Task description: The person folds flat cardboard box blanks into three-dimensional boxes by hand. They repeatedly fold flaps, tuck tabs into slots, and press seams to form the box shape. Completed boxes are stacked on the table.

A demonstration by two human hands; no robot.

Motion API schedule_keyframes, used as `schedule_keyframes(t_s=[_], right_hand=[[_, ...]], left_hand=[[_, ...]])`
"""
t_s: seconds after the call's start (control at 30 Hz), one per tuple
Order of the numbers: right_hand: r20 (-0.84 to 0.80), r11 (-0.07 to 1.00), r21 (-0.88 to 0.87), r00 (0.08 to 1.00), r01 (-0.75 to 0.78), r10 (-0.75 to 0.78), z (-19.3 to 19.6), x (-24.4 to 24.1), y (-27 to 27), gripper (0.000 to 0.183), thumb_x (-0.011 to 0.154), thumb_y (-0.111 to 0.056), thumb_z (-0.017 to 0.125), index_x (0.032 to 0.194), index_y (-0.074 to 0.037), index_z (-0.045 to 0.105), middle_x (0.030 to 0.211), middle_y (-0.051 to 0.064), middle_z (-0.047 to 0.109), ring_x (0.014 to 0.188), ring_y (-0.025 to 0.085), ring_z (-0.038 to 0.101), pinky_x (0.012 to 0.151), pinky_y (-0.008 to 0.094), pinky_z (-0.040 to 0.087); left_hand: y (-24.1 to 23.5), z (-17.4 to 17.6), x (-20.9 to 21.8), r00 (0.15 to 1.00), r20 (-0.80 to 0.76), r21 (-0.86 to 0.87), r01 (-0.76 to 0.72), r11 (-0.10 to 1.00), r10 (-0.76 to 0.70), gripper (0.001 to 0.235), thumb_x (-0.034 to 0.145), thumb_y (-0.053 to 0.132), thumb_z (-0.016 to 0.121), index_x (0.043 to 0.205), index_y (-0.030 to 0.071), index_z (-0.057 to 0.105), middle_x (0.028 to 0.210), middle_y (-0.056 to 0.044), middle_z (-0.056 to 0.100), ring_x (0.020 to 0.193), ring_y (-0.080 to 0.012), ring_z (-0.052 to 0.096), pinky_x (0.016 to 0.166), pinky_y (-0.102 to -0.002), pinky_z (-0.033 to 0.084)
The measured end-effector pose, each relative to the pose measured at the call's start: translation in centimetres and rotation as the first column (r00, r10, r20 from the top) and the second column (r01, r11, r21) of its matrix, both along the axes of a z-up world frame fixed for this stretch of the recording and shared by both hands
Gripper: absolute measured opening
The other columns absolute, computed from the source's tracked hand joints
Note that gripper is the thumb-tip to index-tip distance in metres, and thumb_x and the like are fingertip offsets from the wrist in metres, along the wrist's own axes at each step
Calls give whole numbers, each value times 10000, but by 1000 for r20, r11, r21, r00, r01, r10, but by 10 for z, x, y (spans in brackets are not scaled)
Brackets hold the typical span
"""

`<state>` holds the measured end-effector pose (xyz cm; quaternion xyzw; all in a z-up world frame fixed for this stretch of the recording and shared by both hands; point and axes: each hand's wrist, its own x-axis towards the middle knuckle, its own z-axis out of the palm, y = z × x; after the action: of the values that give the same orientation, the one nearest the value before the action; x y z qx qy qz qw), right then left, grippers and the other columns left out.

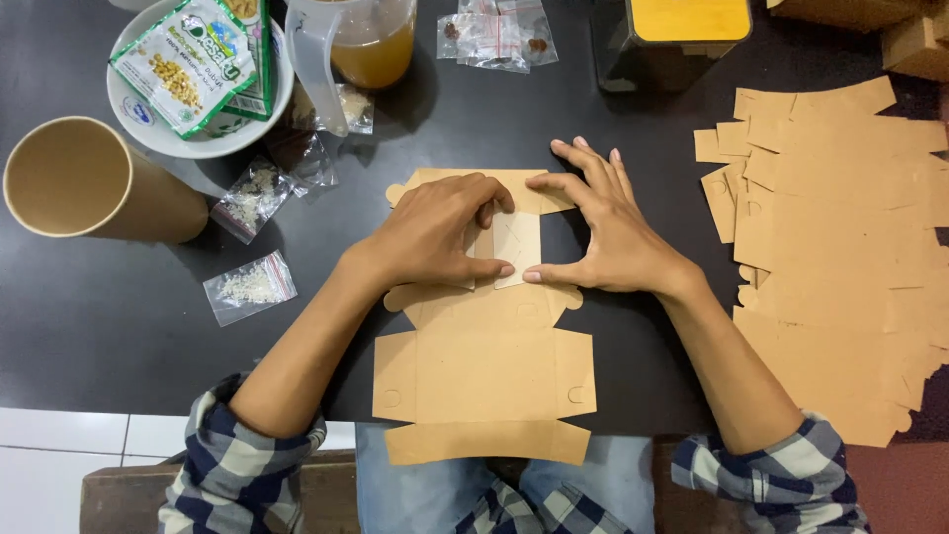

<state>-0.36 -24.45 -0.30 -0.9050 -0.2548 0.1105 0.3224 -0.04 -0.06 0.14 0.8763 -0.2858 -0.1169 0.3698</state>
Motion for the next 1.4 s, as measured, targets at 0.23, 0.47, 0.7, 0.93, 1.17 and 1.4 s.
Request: schedule_keyframes(t_s=[0.23, 0.47, 0.7, 0.93, 1.17, 1.4], right_hand=[[17, 997, 54, 999, 49, -50, -8, 1, 0, 715, 708, -370, 895, 1337, -200, 602, 1560, 141, 355, 1524, 421, 182, 1215, 618, -20], [95, 971, 127, 972, 202, -214, -28, 4, 3, 320, 857, -302, 813, 1153, -246, 705, 1481, 33, 492, 1493, 319, 333, 1235, 578, 87], [99, 987, 90, 985, 134, -143, -21, 4, -2, 446, 788, -334, 836, 1197, -253, 678, 1507, 50, 461, 1495, 370, 310, 1221, 626, 88], [-16, 999, 11, 999, 39, -38, 0, 3, 0, 750, 662, -412, 892, 1326, -218, 601, 1567, 137, 357, 1525, 424, 180, 1211, 649, -2], [-53, 1000, -23, 999, -4, 2, 5, 1, 0, 942, 587, -472, 949, 1394, -202, 547, 1606, 171, 268, 1540, 434, 82, 1204, 619, -88], [-31, 999, 17, 999, 31, -30, -4, 2, 1, 764, 698, -421, 895, 1368, -231, 581, 1588, 143, 288, 1539, 420, 102, 1189, 649, -95]], left_hand=[[-1, 0, -1, 1000, 20, -11, -8, 1000, 8, 567, 638, 259, 912, 1119, 75, 673, 836, -31, 651, 847, -278, 658, 794, -460, 522], [-1, -2, 1, 1000, 10, -34, -20, 999, 21, 565, 614, 256, 923, 1095, 74, 688, 805, -34, 655, 817, -290, 666, 770, -458, 525], [0, -3, 4, 1000, -3, -53, -30, 998, 30, 508, 642, 241, 910, 1079, 83, 705, 796, -26, 663, 760, -277, 660, 727, -429, 521], [2, -1, 10, 999, -26, -62, -35, 997, 33, 432, 688, 223, 875, 1065, 87, 712, 784, -26, 675, 714, -265, 663, 692, -419, 517], [13, -5, 14, 991, -132, -217, -17, 976, -12, 390, 742, 129, 829, 1097, 41, 694, 825, -73, 688, 680, -233, 666, 626, -356, 531], [48, 8, 23, 988, -148, -165, -67, 984, 42, 450, 695, 33, 853, 1105, -36, 679, 827, -146, 674, 641, -272, 663, 601, -401, 549]])
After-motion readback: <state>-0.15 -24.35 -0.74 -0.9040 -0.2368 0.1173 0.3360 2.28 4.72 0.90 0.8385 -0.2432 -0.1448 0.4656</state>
